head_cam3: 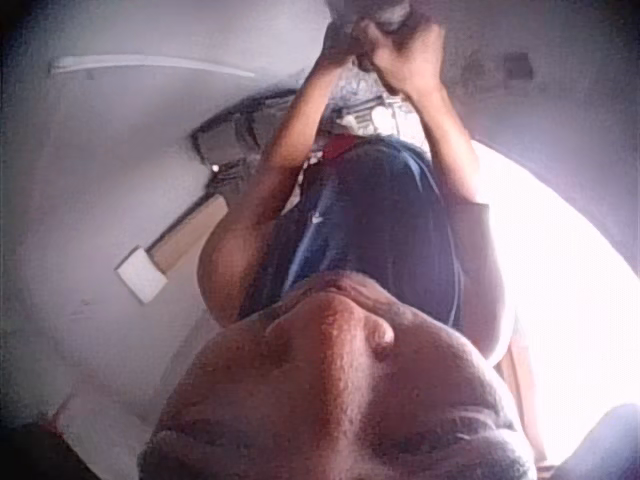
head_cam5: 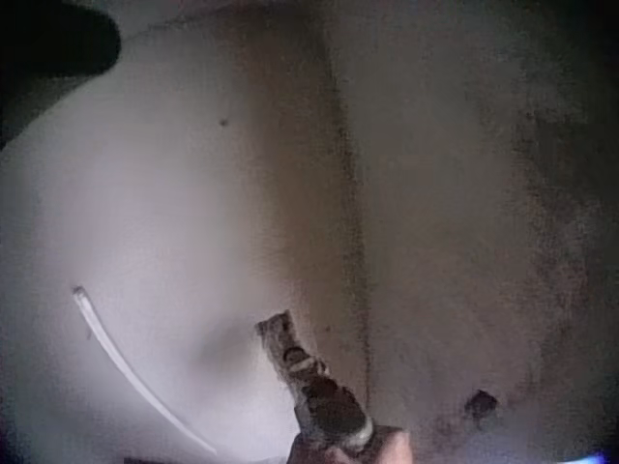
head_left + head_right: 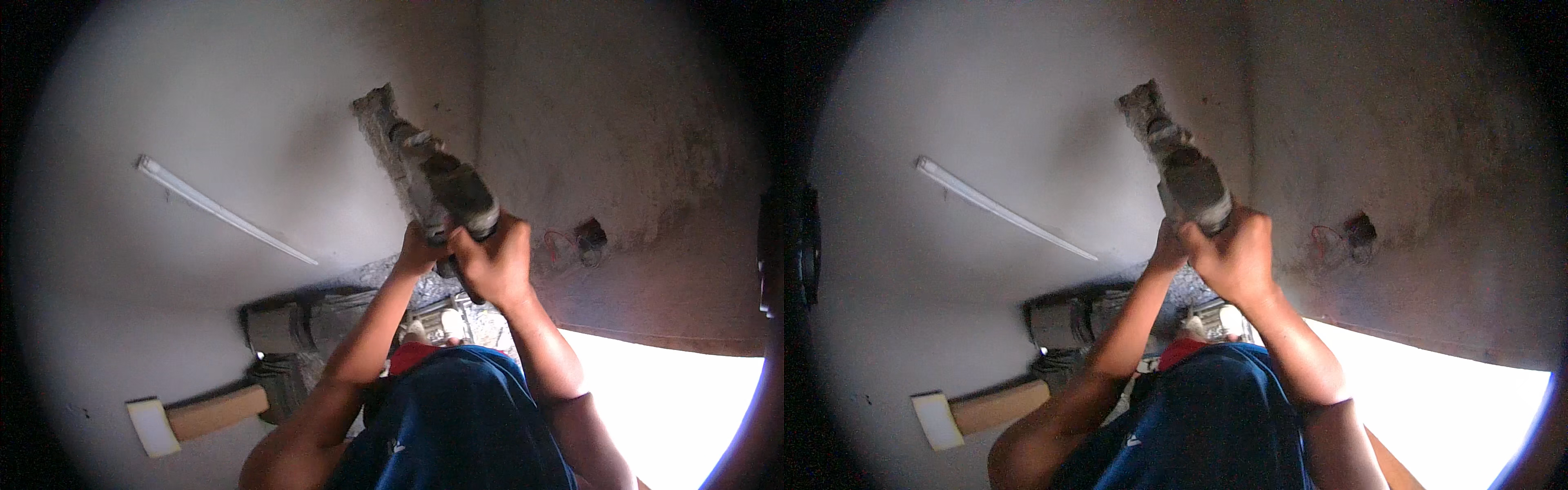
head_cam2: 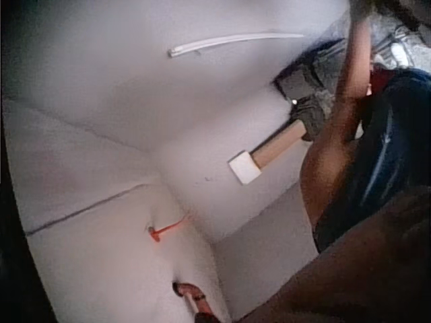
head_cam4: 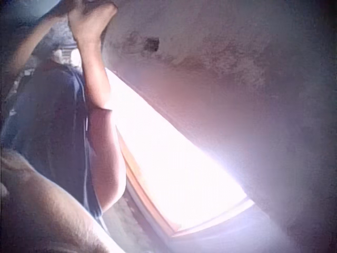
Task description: The person uses a rotary hammer drill to chip away a section of a concrete wall, creating a rectangular recess. Debris falls to the floor as the tool is repositioned to widen and deepen the opening.
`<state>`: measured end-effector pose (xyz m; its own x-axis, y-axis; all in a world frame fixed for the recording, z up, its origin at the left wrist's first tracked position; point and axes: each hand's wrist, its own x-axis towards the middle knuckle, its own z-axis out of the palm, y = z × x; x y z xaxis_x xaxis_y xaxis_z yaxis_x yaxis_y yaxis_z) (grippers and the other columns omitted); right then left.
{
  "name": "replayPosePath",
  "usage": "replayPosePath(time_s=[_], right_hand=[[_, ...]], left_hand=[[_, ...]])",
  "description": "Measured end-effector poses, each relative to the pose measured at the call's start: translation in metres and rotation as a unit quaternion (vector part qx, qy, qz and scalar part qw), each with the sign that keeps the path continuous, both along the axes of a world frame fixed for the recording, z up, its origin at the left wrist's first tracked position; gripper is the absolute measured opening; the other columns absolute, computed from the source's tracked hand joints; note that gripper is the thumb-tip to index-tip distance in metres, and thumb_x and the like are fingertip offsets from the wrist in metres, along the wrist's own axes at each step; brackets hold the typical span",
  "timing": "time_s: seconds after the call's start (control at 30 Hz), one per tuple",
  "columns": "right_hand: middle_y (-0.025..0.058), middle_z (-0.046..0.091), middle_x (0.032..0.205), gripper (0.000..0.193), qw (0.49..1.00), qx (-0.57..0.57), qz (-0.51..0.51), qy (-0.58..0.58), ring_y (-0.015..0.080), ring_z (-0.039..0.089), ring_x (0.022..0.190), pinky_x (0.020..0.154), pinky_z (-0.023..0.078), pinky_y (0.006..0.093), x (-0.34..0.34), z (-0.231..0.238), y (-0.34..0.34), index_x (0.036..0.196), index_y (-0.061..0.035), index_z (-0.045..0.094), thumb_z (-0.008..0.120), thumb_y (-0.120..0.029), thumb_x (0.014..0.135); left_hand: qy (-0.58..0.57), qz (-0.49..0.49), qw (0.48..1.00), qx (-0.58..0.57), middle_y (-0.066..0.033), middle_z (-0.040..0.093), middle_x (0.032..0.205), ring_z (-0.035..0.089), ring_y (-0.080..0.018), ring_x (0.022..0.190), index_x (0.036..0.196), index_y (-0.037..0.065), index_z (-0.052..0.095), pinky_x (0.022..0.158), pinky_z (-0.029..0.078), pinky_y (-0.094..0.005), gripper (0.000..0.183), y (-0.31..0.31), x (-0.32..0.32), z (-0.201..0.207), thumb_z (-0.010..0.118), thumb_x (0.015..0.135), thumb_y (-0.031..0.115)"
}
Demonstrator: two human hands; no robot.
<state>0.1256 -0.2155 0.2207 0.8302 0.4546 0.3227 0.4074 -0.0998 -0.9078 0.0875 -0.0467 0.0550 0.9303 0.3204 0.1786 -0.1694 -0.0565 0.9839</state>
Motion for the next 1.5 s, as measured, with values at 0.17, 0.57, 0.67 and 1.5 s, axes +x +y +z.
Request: replayPosePath(time_s=[0.17,0.57,0.67,1.5], right_hand=[[0.026,0.07,0.077,0.023,1.0,-0.006,-0.008,-0.029,0.0354,0.077,0.08,0.07,0.057,0.0405,0.026,0.043,0.013,0.092,0.0058,0.07,0.072,-0.015,0.083],[0.0093,0.072,0.068,0.034,0.963,-0.248,-0.011,-0.108,0.017,0.072,0.065,0.06,0.055,0.0337,0.09,0.083,0.08,0.081,-0.0011,0.073,0.067,-0.032,0.094],[0.0086,0.071,0.065,0.036,0.947,-0.293,-0.027,-0.126,0.0166,0.073,0.063,0.058,0.055,0.034,0.105,0.106,0.089,0.078,-0.0024,0.073,0.067,-0.034,0.094],[0.0078,0.07,0.063,0.028,0.881,-0.321,-0.039,-0.346,0.0145,0.071,0.057,0.053,0.055,0.0305,0.13,0.111,0.094,0.078,-0.0052,0.074,0.071,-0.03,0.09]], left_hand=[[0.001,0.008,0.997,-0.076,-0.0108,0.069,0.124,0.065,-0.0214,0.114,0.133,-0.002,0.06,0.101,0.051,-0.0383,0.077,0.004,0.03,0.048,0.097,0.069,0.021],[-0.081,0.033,0.965,-0.248,-0.0119,0.071,0.122,0.068,-0.0216,0.109,0.125,-0.004,0.066,0.099,0.053,-0.0367,0.066,0.018,0.078,0.084,0.096,0.072,0.02],[-0.07,0.071,0.973,-0.21,-0.0137,0.071,0.121,0.068,-0.0216,0.11,0.125,-0.005,0.065,0.098,0.053,-0.0364,0.068,0.013,0.102,0.087,0.096,0.071,0.024],[-0.113,0.106,0.963,-0.222,-0.0162,0.072,0.122,0.069,-0.0246,0.112,0.125,-0.004,0.065,0.097,0.054,-0.0373,0.066,-0.002,0.126,0.098,0.093,0.075,0.029]])
